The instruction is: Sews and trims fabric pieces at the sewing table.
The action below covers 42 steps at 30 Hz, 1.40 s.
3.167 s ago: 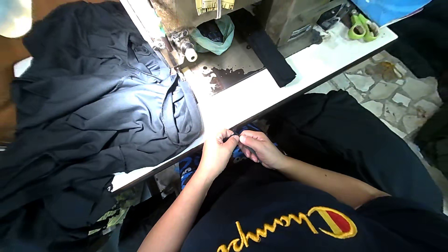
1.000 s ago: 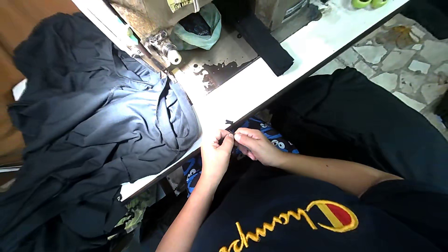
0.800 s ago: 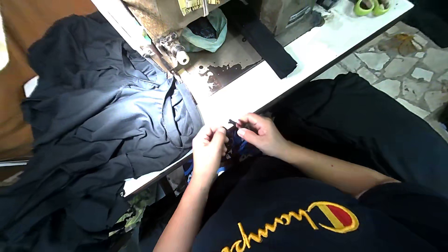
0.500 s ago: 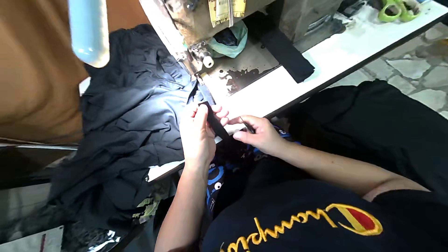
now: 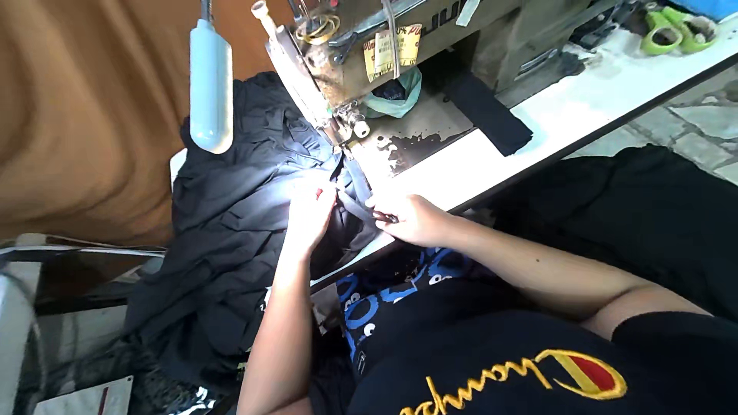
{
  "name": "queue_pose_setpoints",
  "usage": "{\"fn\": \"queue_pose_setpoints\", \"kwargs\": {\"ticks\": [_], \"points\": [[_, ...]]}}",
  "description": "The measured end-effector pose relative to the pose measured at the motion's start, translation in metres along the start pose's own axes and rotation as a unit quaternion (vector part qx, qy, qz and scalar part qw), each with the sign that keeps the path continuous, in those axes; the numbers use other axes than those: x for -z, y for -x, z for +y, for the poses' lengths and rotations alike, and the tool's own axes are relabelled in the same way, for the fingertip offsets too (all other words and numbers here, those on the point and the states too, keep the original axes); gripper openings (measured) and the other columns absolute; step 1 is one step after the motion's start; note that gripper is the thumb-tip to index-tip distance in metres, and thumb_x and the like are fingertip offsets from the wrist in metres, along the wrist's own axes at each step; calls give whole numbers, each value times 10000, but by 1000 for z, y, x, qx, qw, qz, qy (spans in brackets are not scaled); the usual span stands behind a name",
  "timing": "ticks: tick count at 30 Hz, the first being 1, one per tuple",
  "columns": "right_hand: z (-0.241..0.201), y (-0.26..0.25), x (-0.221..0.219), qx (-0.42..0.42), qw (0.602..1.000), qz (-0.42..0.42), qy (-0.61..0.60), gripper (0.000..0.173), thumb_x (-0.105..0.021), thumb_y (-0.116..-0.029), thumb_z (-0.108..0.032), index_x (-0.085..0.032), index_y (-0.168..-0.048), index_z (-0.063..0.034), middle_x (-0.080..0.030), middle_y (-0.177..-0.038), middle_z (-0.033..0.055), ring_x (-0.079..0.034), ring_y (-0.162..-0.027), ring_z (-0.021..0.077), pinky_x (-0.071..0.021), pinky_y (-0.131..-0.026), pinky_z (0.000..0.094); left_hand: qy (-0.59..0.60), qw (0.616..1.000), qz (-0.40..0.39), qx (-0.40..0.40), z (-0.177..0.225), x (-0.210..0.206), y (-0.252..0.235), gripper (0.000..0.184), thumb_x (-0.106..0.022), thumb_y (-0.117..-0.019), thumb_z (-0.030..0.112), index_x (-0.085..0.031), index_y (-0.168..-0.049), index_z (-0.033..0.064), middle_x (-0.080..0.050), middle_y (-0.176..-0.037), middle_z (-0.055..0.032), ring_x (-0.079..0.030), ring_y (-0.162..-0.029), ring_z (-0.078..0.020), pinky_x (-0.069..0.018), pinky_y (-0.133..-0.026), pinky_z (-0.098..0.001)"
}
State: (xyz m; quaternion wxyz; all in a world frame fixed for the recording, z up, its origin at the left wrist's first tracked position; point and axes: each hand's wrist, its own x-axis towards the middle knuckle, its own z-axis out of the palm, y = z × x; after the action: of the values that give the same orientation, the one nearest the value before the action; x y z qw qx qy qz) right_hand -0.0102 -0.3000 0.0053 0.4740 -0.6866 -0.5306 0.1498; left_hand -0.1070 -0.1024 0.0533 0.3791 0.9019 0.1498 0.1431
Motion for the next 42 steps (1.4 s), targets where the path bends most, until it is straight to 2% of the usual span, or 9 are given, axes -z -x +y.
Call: {"fn": "queue_pose_setpoints", "kwargs": {"ticks": [2, 3, 7, 10, 15, 22, 28, 31, 42], "points": [[4, -9, 5, -13, 993, -68, 92, 80, -674, -892, -9, -701, -963, 18, -687, -946, 168, -686, -847, 307, -551, -712, 505, -192, 979, -60, -12, -1, 0, -12, 238, -517, -1003, 75, -681, -985, -97, -679, -892, -235, -679, -879, -379, -522, -796, -581], [2, -12, 10, -23, 985, -111, 129, 86, -660, -916, -24, -699, -987, 3, -680, -935, 157, -684, -862, 314, -551, -715, 513, -232, 970, -76, -20, 1, -2, -13, 214, -528, -997, 71, -669, -1012, -90, -675, -911, -251, -681, -896, -417, -523, -795, -619], [0, -6, 21, 10, 966, -169, 193, 145, -589, -970, -72, -716, -995, -9, -683, -940, 153, -691, -868, 329, -542, -681, 507, -183, 976, -69, -100, 6, -22, -5, 174, -547, -966, 42, -666, -1038, -62, -709, -1063, -207, -703, -947, -325, -562, -830, -506], [4, -7, 24, 20, 967, -165, 194, 159, -583, -970, -74, -722, -1021, -19, -696, -946, 147, -700, -867, 322, -550, -681, 504, -227, 966, -71, -102, -12, -35, -17, 146, -595, -944, 40, -683, -987, -68, -690, -1030, -229, -686, -990, -384, -541, -862, -570], [-1, -13, 26, -10, 963, -193, 188, 121, -579, -963, -69, -673, -952, 7, -655, -907, 160, -675, -851, 328, -526, -662, 499, -255, 949, -56, -177, -20, -55, -26, 185, -581, -944, 71, -701, -984, -65, -630, -1335, -257, -610, -1258, -409, -493, -1034, -566], [-5, -24, 30, -33, 960, -224, 168, 137, -570, -964, -74, -646, -991, 37, -639, -968, 197, -662, -908, 368, -515, -704, 522, -266, 947, -38, -174, -24, -62, -37, 190, -587, -927, 116, -700, -881, -30, -672, -1264, -214, -655, -1171, -383, -541, -909, -565], [-1, -14, 27, -8, 968, -195, 157, 120, -599, -953, -79, -647, -937, 29, -638, -928, 188, -674, -833, 361, -527, -640, 509, -262, 953, -47, -144, -16, -67, -19, 198, -573, -940, 106, -690, -863, -34, -618, -1366, -258, -594, -1275, -438, -486, -1019, -594], [2, -13, 27, 5, 975, -172, 141, 108, -624, -920, -67, -642, -906, 38, -641, -907, 187, -675, -802, 355, -525, -614, 497, -248, 958, -41, -142, -17, -66, -12, 221, -564, -941, 103, -687, -832, -45, -634, -1346, -272, -627, -1234, -447, -502, -987, -595], [5, -26, 32, -59, 974, -208, 75, 149, -624, -945, -106, -671, -901, 29, -621, -845, 146, -633, -791, 288, -496, -668, 461, -184, 978, -69, -71, -14, -48, -22, 198, -533, -970, 68, -680, -986, -62, -672, -1289, -221, -649, -1167, -389, -472, -994, -572]]}}
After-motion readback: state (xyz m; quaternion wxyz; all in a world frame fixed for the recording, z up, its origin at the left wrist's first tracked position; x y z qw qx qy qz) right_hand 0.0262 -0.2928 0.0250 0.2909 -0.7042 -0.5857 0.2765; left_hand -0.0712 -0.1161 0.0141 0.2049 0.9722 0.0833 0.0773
